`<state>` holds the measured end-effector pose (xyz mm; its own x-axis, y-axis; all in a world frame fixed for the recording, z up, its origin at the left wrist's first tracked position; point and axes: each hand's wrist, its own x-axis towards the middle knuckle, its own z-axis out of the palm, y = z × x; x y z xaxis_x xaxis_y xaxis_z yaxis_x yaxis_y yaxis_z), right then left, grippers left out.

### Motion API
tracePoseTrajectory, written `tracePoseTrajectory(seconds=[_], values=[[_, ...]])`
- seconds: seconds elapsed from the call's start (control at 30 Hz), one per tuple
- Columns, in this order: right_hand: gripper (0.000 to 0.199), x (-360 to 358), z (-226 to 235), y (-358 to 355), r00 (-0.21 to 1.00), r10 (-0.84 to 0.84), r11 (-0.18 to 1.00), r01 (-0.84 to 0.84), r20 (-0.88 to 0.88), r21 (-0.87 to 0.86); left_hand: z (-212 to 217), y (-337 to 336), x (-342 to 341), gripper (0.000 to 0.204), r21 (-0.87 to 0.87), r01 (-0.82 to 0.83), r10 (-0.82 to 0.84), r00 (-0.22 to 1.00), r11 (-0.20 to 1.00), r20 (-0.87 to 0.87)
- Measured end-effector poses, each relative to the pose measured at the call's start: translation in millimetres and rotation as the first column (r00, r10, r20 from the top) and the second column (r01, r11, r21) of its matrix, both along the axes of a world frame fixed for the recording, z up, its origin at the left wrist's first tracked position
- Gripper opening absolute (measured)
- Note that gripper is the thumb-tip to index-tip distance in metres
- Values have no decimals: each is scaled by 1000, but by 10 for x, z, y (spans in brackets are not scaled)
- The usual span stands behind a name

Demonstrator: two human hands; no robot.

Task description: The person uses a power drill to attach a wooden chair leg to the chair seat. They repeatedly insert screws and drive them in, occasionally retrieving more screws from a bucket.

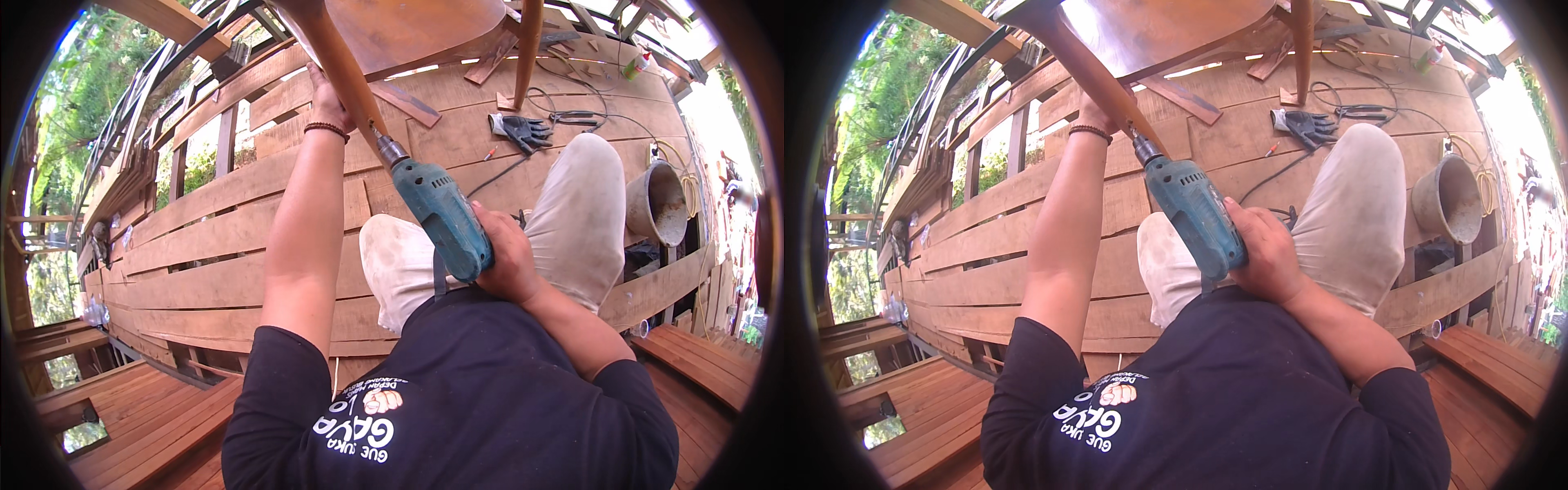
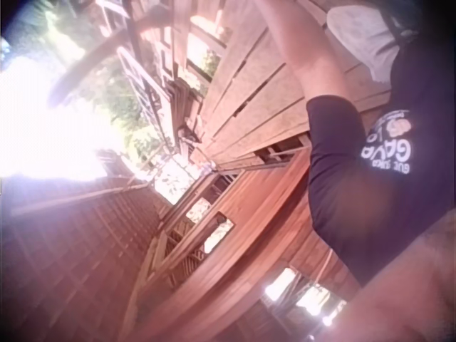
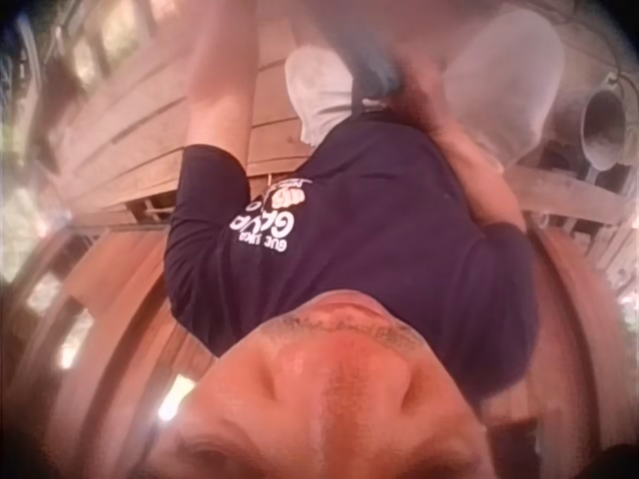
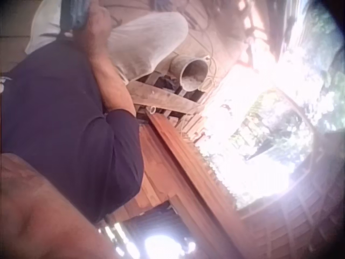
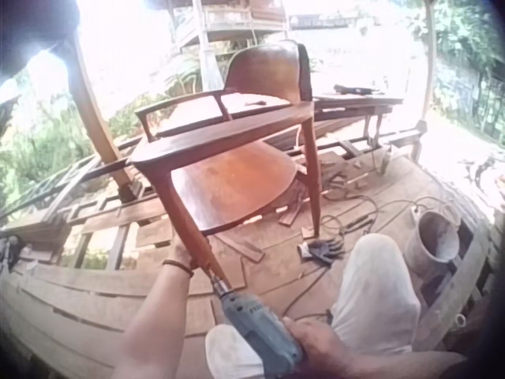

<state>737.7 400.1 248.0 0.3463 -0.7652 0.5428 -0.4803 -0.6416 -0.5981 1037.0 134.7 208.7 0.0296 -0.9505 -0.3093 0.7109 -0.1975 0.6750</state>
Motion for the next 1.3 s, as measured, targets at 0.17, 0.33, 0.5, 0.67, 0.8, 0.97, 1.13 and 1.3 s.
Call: tracePoseTrajectory(seconds=[0.17, 0.33, 0.5, 0.67, 0.8, 0.97, 1.13, 1.3], values=[[75, -50, -43, 28, 997, 2, 1000, -1, -77, 13, -257, -157, 114, 83, -120, 71, -68, 997, 990, 27], [74, -42, -82, 1, 997, -9, 1000, 10, -78, 15, -317, -133, 86, 85, -124, 91, -76, 989, 988, 126], [67, 61, -38, -30, 993, -30, 994, 17, -111, -112, 4, 35, -69, 85, 2, -38, 38, 996, 999, 80], [67, 122, -32, -19, 984, -66, 992, 46, -166, -120, 17, 60, -86, 83, 38, -115, 110, 988, 993, 107], [70, 109, 20, -4, 988, -47, 998, 42, -147, -35, 52, 86, -110, 84, 18, -115, 111, 986, 993, 125], [72, 116, -23, -11, 990, -40, 999, 37, -133, -26, 70, 88, -119, 84, 52, -127, 114, 973, 991, 199], [74, 119, -31, -31, 990, -35, 999, 31, -140, -28, 189, 164, -199, 81, 55, -172, 157, 966, 984, 207], [73, 138, -50, -59, 986, -47, 997, 37, -162, -66, 223, 183, -217, 78, 9, -137, 134, 975, 990, 177]])
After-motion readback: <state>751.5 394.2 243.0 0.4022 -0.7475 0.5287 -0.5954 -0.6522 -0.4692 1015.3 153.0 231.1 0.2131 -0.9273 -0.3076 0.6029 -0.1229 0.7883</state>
